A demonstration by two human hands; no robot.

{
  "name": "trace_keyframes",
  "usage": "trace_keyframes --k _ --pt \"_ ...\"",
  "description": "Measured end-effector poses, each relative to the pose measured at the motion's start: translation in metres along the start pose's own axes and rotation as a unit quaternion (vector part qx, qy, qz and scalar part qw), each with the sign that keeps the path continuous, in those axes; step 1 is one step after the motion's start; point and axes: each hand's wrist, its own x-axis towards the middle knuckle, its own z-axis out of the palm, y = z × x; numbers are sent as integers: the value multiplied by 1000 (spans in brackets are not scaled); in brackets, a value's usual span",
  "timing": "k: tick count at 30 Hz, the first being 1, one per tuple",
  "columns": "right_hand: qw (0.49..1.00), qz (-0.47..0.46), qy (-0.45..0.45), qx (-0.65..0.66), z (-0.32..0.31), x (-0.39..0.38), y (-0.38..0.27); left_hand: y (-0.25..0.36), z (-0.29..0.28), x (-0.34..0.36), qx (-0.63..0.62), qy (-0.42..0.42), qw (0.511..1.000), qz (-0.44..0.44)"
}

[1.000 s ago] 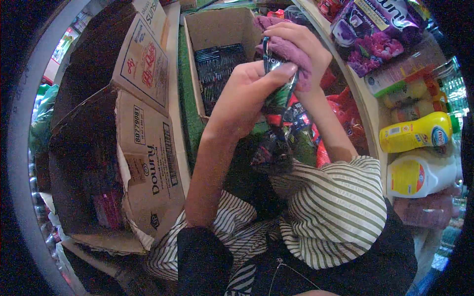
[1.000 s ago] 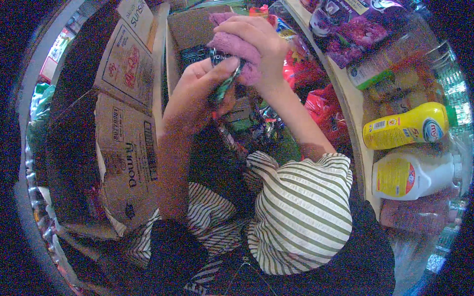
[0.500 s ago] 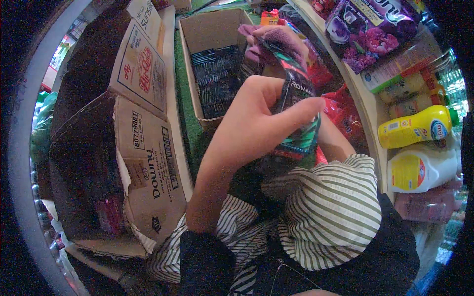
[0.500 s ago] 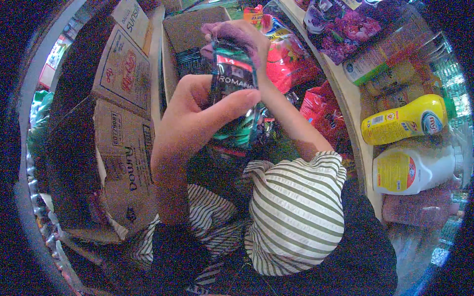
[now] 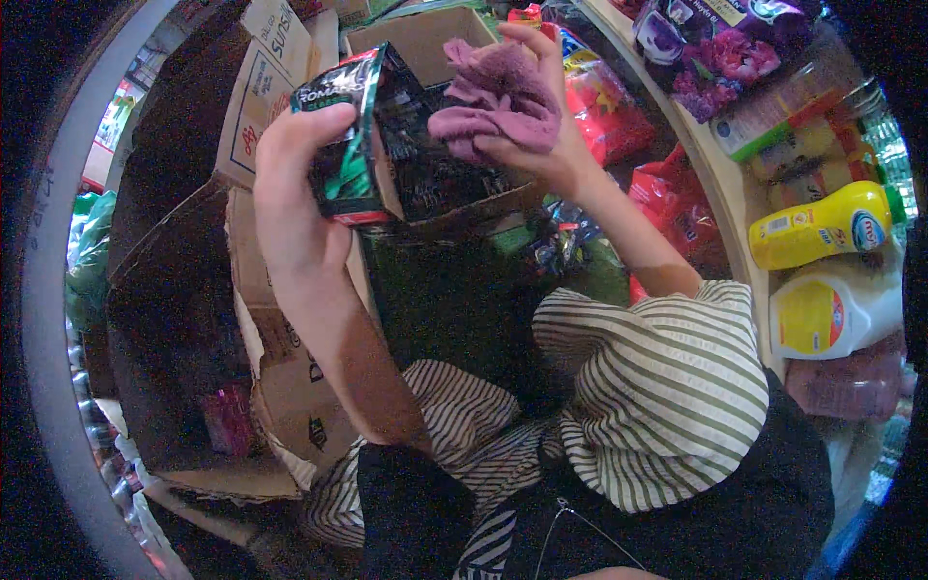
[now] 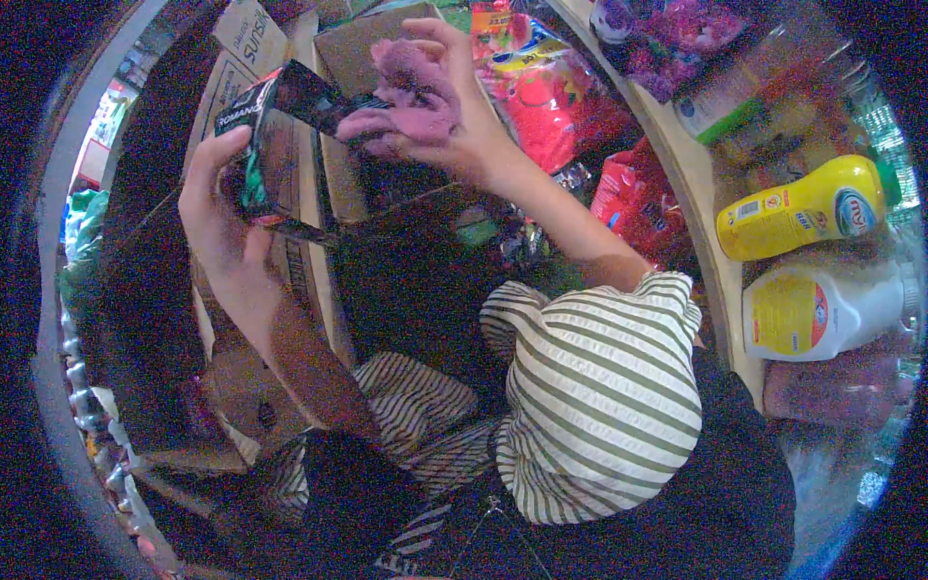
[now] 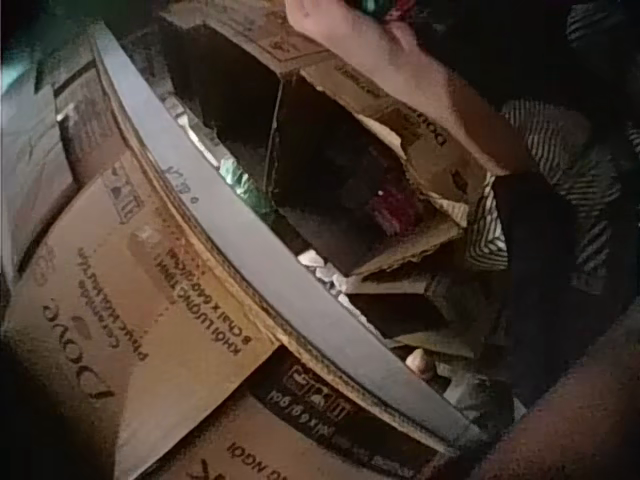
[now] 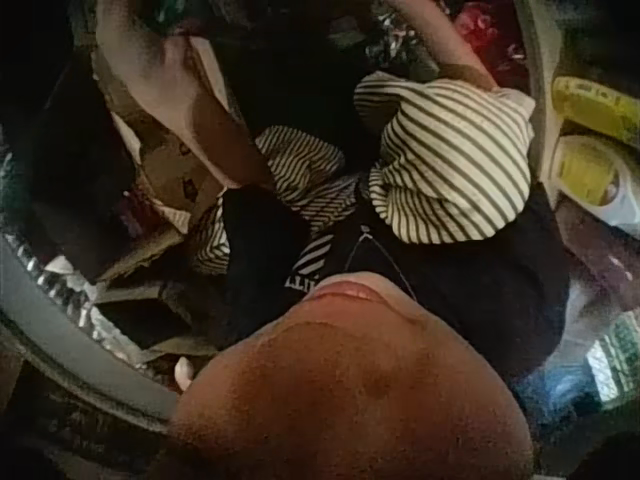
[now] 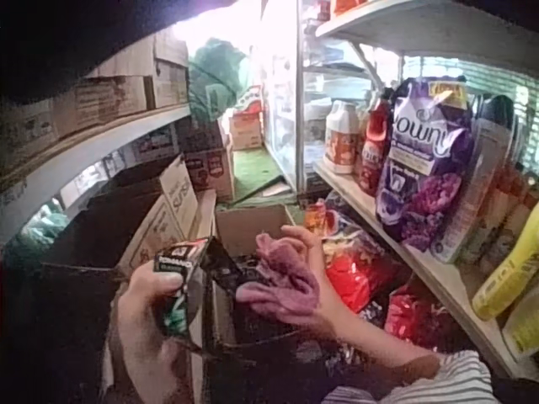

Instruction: The person sits on the floor and wipes small packaged items with a pink cloth. They pick up items from a cardboard box, wipe them, and place them back into the box or on the floor.

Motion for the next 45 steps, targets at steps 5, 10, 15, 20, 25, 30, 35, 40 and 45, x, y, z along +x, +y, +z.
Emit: trace_keyframes --k 5,10,15,20,25,30,35,40,45 --pt "998 -49 -17 30 27 6 -10 5 -3 -5 -35 -96 994 -49" --pt "988 -38 -14 -148 17 12 -18 3 6 -9 -45 -201 976 -70" --pt "993 -64 86 -53 15 19 -8 -4 23 -21 -49 -167 984 31" --pt "977 -143 116 -105 8 20 -2 0 20 -17 -85 -162 982 41" --pt "949 -208 113 -209 6 21 4 0 21 -12 -122 -180 976 -19" --pt "981 -140 87 -97 10 14 0 1 24 -16 -136 -164 977 -19" --pt "993 -89 -41 59 7 15 -5 -4 28 -18 -92 -156 983 -16" --pt "993 -90 -20 -77 20 6 -16 -11 17 -6 -49 -167 985 -16" --pt "983 -141 34 -109 36 1 -9 -7 9 -7 -94 -183 978 -28"
